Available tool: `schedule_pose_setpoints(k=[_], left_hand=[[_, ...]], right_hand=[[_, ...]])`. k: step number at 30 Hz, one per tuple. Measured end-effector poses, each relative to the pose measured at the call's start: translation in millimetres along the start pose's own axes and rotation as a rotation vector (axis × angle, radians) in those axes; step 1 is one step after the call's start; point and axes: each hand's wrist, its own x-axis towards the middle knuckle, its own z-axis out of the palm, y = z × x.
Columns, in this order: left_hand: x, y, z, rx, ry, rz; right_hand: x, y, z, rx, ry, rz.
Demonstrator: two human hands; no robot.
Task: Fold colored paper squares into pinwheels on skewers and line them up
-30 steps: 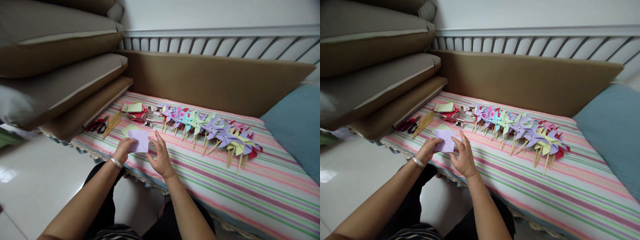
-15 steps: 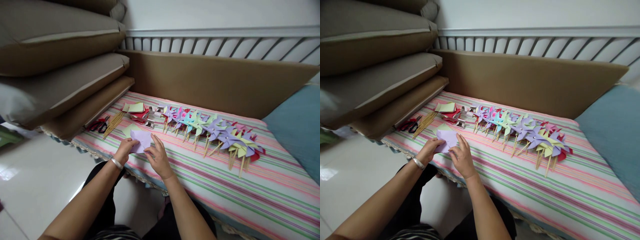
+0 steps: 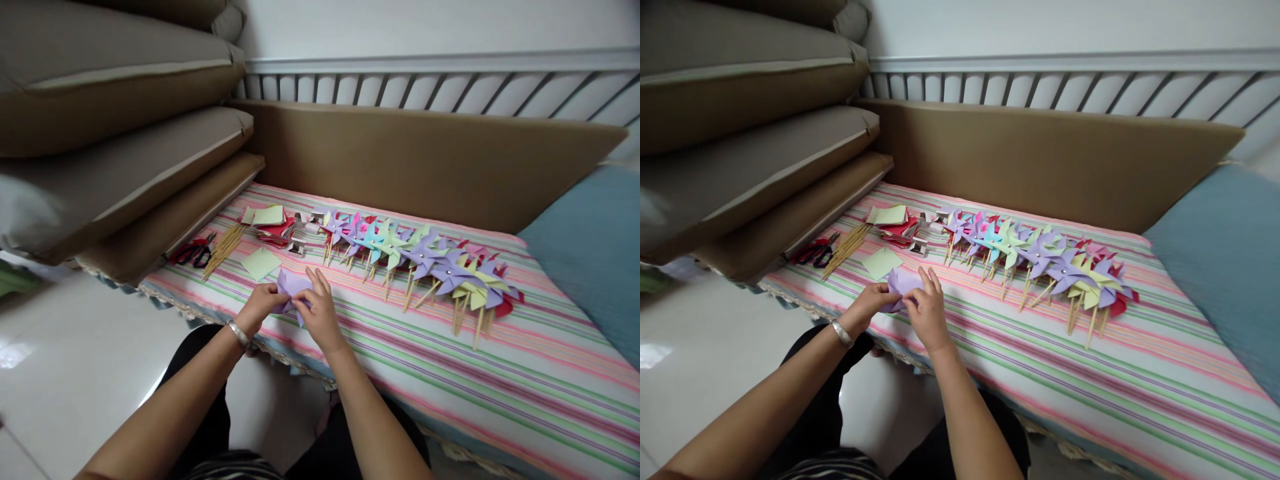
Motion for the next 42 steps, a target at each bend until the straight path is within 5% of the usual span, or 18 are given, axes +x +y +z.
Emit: schedule_pose_setpoints(k=[30, 42], left_hand=[[-0.4, 8.1, -11.8, 0.178, -0.292, -0.091], [6.5, 3.4, -14.9, 0.293, -0.309, -0.117]], right_hand=[[0.3, 3.0, -2.4, 0.003, -0.069, 0.125], [2.4, 4.4, -6.9, 0.083, -0.071, 0.162]])
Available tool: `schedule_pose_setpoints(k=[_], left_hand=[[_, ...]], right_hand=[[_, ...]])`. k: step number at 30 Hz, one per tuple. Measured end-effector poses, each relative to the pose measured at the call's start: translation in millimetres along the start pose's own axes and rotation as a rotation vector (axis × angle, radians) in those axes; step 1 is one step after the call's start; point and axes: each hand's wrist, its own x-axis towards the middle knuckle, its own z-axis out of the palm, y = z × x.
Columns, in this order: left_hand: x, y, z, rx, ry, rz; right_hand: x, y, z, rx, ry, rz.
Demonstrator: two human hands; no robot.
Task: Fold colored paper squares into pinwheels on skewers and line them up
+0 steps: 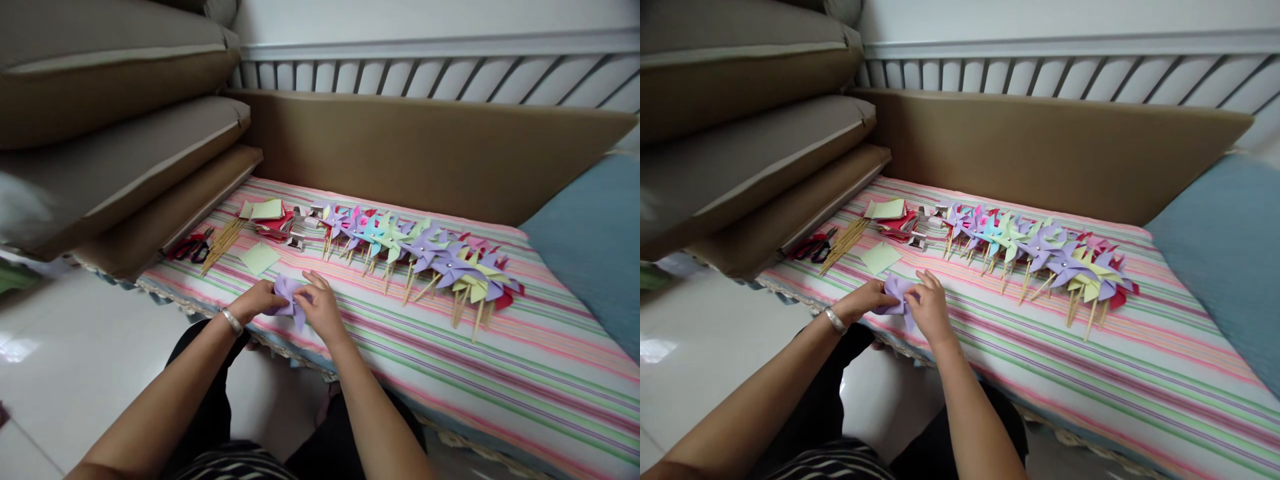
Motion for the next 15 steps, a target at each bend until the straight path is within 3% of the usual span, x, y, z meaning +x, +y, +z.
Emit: schedule_pose_setpoints(k=[4, 8, 10, 15], left_hand=[[-2.8, 2.6, -1.4, 0.031, -0.043, -0.032], [-8.5, 9.4, 0.5, 0.067, -0.110, -0.023], [-10.4, 11.6, 2.4, 0.089, -0.135, -0.012], [-8.1, 8.8, 7.1, 0.125, -0.168, 0.003]], right_hand=[[3.4, 3.8, -9.6, 0.240, 0.023, 0.187], [2.6, 8.3, -9.8, 0.575, -0.233, 0.425], [1.5, 9.6, -7.1, 0.649, -0.325, 0.459], [1.0, 10.6, -2.8, 0.651, -0.361, 0.437]])
